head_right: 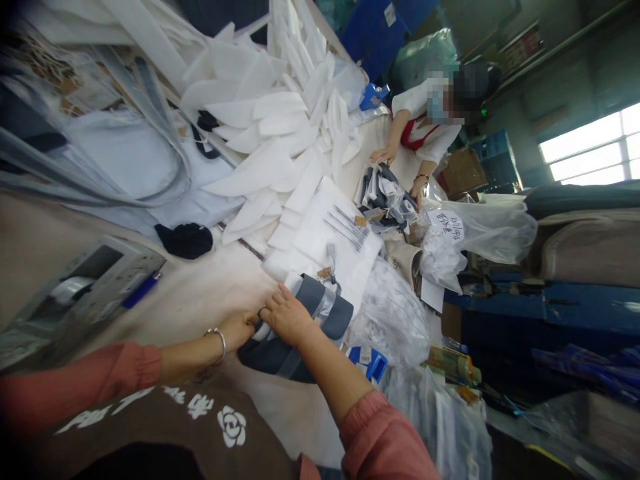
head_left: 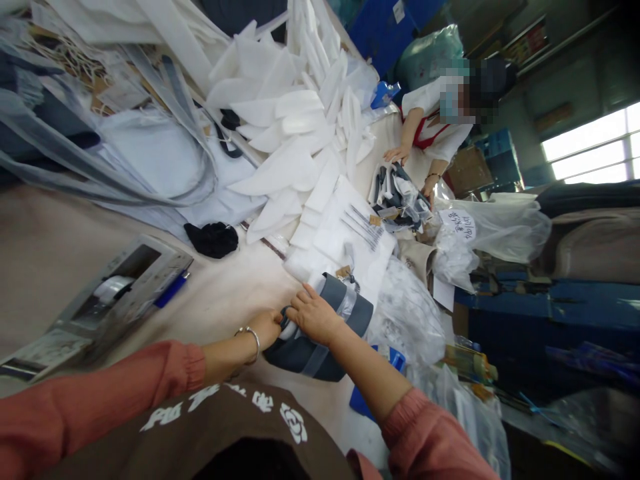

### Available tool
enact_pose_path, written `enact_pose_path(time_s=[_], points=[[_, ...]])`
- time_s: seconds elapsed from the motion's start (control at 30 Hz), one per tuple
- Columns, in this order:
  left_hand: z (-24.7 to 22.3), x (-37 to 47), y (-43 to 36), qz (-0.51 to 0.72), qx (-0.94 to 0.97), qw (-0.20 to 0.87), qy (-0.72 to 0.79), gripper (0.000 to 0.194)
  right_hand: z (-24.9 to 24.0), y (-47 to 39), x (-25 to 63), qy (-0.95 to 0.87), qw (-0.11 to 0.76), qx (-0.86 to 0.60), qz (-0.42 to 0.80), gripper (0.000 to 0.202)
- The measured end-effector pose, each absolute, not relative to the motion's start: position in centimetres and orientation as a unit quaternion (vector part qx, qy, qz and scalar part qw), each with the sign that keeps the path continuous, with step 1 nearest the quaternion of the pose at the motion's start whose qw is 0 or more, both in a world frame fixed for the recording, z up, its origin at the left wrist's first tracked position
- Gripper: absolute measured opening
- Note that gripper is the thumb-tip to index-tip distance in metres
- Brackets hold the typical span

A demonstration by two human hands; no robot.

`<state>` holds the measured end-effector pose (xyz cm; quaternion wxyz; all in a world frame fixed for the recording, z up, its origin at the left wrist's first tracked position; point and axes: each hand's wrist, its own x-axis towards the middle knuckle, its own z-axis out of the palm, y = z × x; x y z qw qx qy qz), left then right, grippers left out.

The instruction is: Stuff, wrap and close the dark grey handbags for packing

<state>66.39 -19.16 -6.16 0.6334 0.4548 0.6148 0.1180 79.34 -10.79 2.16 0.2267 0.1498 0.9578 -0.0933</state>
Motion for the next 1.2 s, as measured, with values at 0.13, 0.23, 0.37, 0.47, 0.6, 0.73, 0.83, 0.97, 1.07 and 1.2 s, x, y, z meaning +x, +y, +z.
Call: enact_pose_path(time_s=[0.13, 0.23, 0.37, 0.47, 0.6, 0.73, 0.83, 0.97, 1.07, 1.2], points=[[-5.4, 65.1, -19.2, 0.118, 0.514, 0.591, 0.610, 0.012, 1.2, -11.2, 78.6, 0.949, 0.251, 0.169, -0.090, 0.015], [-4.4, 64.8, -20.0, 0.166, 0.547, 0.555, 0.604, 0.026, 0.7, -11.3, 78.5, 0.945, 0.259, 0.180, -0.083, 0.017], [-3.5, 65.0, -20.7, 0.226, 0.552, 0.540, 0.594, 0.063, 1.3, -11.6, 78.9, 0.950, 0.221, 0.209, -0.071, 0.030], [-3.7, 65.2, -20.5, 0.183, 0.527, 0.575, 0.598, 0.081, 3.3, -12.4, 79.7, 0.948, 0.173, 0.260, -0.071, 0.042], [-3.6, 65.4, -20.0, 0.150, 0.519, 0.580, 0.610, 0.092, 5.6, -15.3, 83.3, 0.902, 0.081, 0.416, -0.081, 0.059], [-2.9, 65.9, -19.9, 0.144, 0.539, 0.558, 0.614, 0.096, 3.4, -19.7, 90.2, 0.710, -0.091, 0.694, -0.079, 0.053], [-2.6, 66.6, -19.9, 0.107, 0.541, 0.563, 0.615, 0.098, -0.4, -22.3, 94.6, 0.485, -0.172, 0.842, -0.160, 0.058], [-2.9, 67.4, -19.9, 0.100, 0.551, 0.572, 0.600, 0.088, -3.3, -23.4, 95.5, 0.359, -0.275, 0.839, -0.303, 0.054], [-3.4, 66.8, -20.2, 0.115, 0.569, 0.559, 0.592, 0.076, -2.9, -23.3, 93.3, 0.344, -0.324, 0.812, -0.342, 0.056], [-4.5, 63.6, -20.4, 0.140, 0.580, 0.534, 0.599, 0.071, -2.0, -23.8, 89.4, 0.328, -0.357, 0.775, -0.404, 0.062]])
